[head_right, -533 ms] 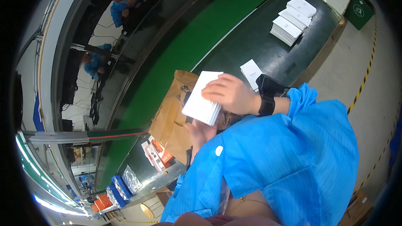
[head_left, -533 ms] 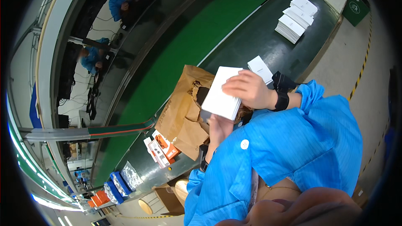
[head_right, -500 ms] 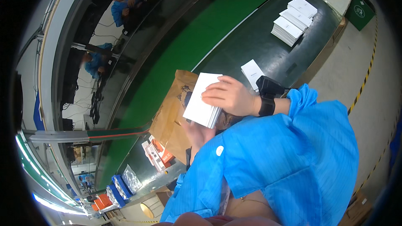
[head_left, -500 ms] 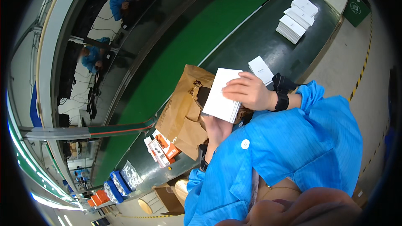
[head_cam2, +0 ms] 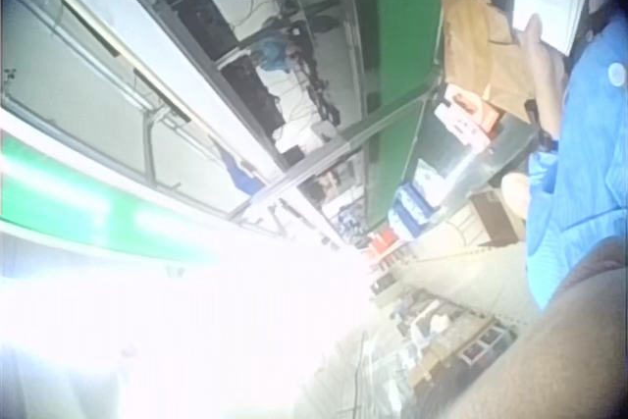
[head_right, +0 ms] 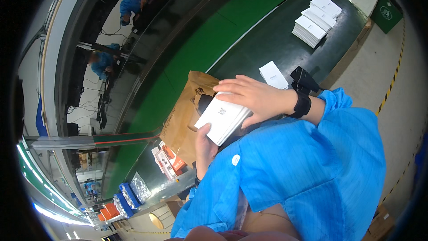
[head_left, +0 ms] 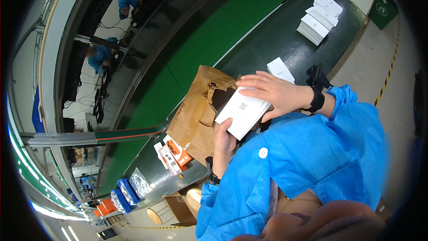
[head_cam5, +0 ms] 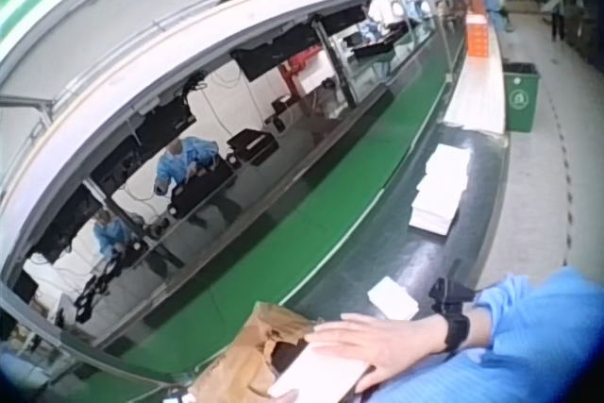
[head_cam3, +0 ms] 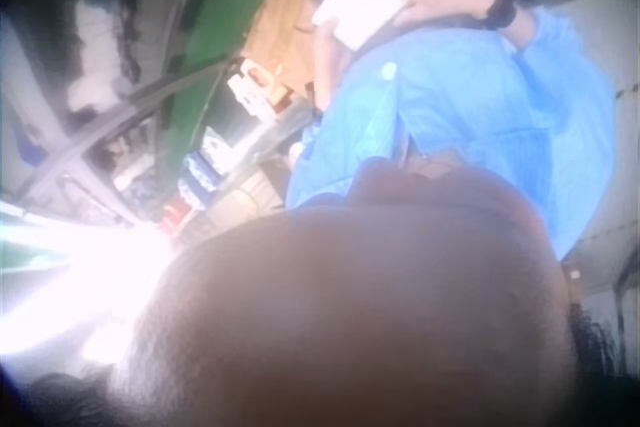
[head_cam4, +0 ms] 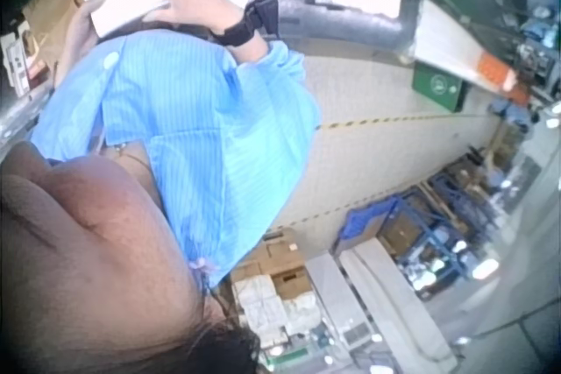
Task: Sorting and wiping small white instruction cards at a factory workstation.
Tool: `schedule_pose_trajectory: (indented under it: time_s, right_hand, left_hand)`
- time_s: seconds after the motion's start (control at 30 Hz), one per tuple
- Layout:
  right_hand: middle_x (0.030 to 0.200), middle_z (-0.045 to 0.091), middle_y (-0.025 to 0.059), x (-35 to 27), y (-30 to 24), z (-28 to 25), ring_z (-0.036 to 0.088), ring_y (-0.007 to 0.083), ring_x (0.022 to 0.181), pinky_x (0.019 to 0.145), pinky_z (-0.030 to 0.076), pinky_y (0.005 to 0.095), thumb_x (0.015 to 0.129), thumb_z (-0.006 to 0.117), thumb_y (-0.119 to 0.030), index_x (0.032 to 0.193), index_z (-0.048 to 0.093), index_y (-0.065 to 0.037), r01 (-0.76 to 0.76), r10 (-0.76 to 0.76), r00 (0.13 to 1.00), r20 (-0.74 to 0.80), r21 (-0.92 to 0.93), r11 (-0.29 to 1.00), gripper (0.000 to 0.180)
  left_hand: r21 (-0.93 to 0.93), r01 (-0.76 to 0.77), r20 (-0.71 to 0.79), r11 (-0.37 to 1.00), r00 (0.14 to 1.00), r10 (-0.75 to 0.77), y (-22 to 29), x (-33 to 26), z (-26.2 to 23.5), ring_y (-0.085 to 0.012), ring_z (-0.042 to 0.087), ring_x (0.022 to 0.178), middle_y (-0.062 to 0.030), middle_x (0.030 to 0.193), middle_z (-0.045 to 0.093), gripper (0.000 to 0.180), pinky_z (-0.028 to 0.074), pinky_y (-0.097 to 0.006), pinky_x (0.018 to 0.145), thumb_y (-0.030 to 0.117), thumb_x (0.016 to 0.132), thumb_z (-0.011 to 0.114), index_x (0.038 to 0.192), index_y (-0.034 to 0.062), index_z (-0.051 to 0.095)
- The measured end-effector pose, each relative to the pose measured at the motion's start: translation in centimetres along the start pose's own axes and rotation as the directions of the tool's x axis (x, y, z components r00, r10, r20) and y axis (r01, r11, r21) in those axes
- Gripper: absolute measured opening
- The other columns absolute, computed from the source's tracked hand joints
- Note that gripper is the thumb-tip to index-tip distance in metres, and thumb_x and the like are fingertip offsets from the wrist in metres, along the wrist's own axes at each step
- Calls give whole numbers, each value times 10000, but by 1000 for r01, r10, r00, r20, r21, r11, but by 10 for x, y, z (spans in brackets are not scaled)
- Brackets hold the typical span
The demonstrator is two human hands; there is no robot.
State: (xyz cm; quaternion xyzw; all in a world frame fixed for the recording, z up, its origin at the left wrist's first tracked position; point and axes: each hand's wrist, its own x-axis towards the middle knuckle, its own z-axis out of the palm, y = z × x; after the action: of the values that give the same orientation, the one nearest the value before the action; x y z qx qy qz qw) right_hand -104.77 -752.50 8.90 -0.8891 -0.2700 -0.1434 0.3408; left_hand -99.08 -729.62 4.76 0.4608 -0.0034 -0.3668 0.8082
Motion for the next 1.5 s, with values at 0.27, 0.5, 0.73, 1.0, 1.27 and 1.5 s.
schedule_pose_trajectory:
  time_s: [0.27,0.5,0.73,1.0,1.27,1.5]
  right_hand:
    - [1161,439,183,-10,9,25,426,330,1047,881,373,370,641,663,-339,1161,404,31,-85,77,994,76,103,991,688]
    - [1148,447,179,-17,13,41,440,334,1026,857,389,387,669,643,-351,1141,427,30,-147,149,989,-22,72,986,644]
    - [1145,462,193,-18,12,36,459,346,1026,865,380,400,702,622,-348,1119,453,17,-181,186,982,-27,132,975,579]
    - [1130,485,205,-20,14,35,479,350,1019,860,382,397,742,587,-356,1073,486,-2,-174,175,985,5,119,977,495]
    - [1117,498,187,-17,16,23,505,344,979,828,404,385,755,572,-343,1040,494,-7,-249,224,966,129,227,941,448]
    - [927,586,163,-20,22,24,569,325,835,739,444,356,810,520,-310,971,506,-5,-304,287,952,107,448,841,345]
  left_hand:
    - [-10,111,-68,994,991,-112,-4,7,-8,-245,514,1003,-147,1116,500,526,415,-362,862,327,817,536,1171,-32,386]
    - [202,68,122,977,988,-94,4,-1,-8,-204,539,955,-116,1092,504,644,493,-291,744,397,774,577,1200,-22,336]
    - [249,42,160,968,984,-83,7,0,-4,-176,542,942,-102,1082,507,664,502,-268,717,388,745,621,1201,1,333]
    - [268,43,177,962,980,-93,6,-1,-8,-155,542,932,-79,1070,514,706,498,-248,698,408,691,672,1180,11,354]
    - [304,54,160,951,981,-107,4,-2,-5,-146,537,920,-74,1068,509,792,488,-235,679,440,635,707,1194,11,347]
    - [385,80,139,919,980,-143,8,-3,-2,-151,539,915,-76,1060,516,683,485,-239,681,301,675,698,1188,8,355]
